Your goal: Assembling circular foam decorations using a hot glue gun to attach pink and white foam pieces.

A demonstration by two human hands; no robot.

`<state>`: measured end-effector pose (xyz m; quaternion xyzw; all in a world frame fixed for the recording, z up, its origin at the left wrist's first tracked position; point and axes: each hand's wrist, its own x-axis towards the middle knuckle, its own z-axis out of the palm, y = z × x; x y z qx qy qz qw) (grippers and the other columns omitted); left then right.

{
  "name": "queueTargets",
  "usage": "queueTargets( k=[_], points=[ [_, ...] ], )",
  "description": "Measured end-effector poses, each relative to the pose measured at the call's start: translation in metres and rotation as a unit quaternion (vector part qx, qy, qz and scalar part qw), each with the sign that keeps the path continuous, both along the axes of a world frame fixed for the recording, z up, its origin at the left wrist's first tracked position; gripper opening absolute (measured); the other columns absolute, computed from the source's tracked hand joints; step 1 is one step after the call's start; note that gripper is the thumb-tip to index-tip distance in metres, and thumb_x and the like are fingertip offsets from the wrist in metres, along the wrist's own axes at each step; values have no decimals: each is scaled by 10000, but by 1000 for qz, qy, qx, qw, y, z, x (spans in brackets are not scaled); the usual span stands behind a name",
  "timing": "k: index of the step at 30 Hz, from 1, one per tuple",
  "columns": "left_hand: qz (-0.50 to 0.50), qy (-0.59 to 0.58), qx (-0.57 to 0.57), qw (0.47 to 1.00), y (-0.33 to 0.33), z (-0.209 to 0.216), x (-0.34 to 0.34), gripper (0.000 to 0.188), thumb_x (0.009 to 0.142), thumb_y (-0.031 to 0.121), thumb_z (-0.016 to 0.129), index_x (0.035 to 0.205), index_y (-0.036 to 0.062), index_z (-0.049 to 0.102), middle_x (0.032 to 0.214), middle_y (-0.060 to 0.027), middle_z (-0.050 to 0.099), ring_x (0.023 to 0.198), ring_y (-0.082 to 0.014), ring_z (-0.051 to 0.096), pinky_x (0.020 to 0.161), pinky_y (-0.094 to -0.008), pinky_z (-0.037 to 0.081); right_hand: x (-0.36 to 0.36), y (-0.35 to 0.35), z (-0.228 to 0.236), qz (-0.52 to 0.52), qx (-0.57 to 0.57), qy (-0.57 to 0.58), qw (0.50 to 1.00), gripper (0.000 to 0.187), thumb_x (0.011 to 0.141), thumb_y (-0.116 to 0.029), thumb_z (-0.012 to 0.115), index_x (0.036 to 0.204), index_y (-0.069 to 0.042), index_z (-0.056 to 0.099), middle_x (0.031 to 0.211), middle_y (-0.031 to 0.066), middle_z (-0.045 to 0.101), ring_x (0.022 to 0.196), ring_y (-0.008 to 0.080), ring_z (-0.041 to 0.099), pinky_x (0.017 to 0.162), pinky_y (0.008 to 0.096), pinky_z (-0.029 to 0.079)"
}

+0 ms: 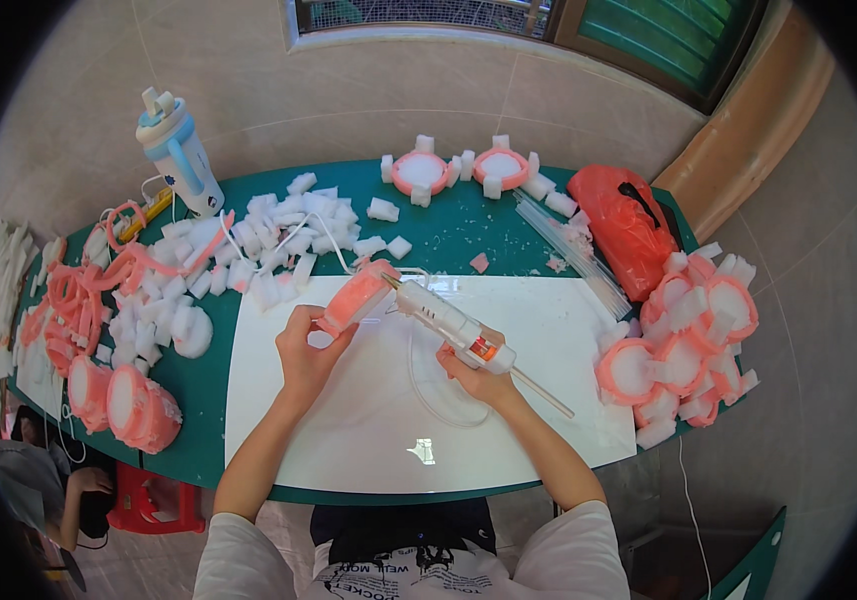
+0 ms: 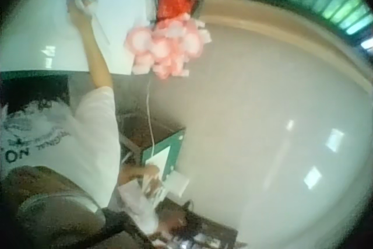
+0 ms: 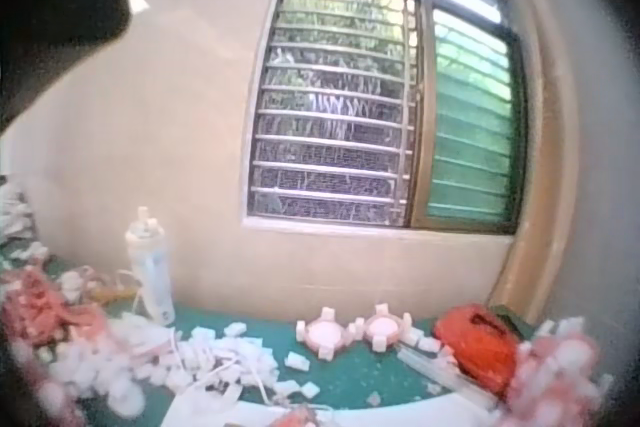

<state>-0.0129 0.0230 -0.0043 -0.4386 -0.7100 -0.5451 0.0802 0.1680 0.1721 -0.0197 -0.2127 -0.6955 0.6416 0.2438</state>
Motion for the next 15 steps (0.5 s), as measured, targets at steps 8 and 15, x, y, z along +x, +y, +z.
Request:
queueTargets(
  k=[8, 15],
  points=[
    [0, 0, 4, 1000, 0, 1, 1, 265, 634, 51, 735, 792, 26, 524, 716, -63, 575, 623, -138, 557, 603, -238, 459, 1, -1, 2, -2, -31, 12, 999, 108, 686, -28, 640, 744, -12, 550, 642, 40, 566, 514, 91, 533, 456, 225, 433],
    [3, -1, 4, 1000, 0, 1, 0, 267, 635, 59, 736, 791, 28, 522, 712, -62, 573, 622, -138, 555, 600, -237, 456, 0, -2, 6, 3, -1, 9, 1000, 146, 687, -41, 643, 776, -15, 530, 627, 29, 549, 515, 85, 527, 451, 218, 436]
  ],
)
